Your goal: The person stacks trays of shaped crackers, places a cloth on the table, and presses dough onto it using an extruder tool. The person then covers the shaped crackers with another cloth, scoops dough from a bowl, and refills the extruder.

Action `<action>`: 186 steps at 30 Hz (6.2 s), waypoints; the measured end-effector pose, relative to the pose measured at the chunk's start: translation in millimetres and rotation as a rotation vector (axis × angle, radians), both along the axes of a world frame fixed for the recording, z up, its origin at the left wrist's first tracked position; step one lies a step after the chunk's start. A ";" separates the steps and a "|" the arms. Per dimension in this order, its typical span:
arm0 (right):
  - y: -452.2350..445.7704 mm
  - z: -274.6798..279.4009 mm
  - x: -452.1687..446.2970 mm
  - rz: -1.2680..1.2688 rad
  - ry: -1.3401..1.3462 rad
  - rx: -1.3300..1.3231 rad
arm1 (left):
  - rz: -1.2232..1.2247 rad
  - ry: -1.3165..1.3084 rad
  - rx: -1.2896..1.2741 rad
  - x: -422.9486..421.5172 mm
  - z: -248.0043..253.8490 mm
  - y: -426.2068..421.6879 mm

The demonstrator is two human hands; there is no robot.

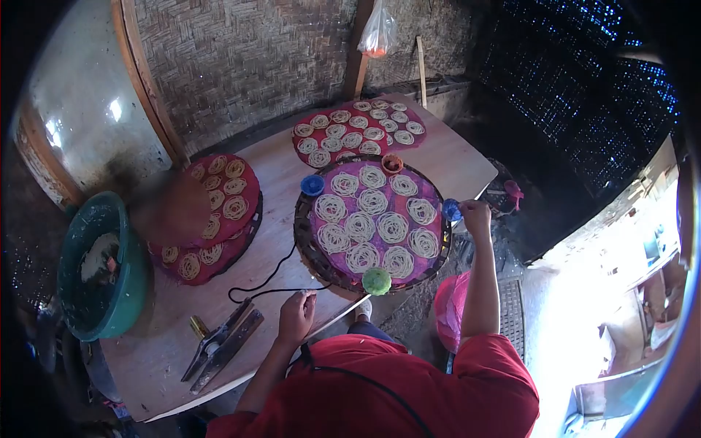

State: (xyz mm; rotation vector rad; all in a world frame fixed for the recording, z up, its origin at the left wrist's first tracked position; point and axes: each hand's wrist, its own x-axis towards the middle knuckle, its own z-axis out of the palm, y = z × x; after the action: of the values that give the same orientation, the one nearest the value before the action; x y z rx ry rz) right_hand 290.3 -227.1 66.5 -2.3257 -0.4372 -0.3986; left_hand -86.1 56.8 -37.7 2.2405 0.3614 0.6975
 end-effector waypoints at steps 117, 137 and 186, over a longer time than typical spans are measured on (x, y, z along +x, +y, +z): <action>-41.4 -18.0 69.7 -0.056 0.678 0.432 | 0.247 -0.050 -0.673 8.2 73.0 87.4; 5.7 -53.8 53.6 0.286 0.653 0.412 | 0.108 0.035 -0.847 61.1 48.8 33.4; 14.5 -26.4 25.7 0.243 0.270 0.351 | 0.185 -0.372 -1.090 85.7 77.0 12.0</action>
State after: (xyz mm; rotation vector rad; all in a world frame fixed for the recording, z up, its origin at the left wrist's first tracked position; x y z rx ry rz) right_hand 316.0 -212.6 40.1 -1.9226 -0.4682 -0.0359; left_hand -0.4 68.8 39.3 1.0385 0.5844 0.7415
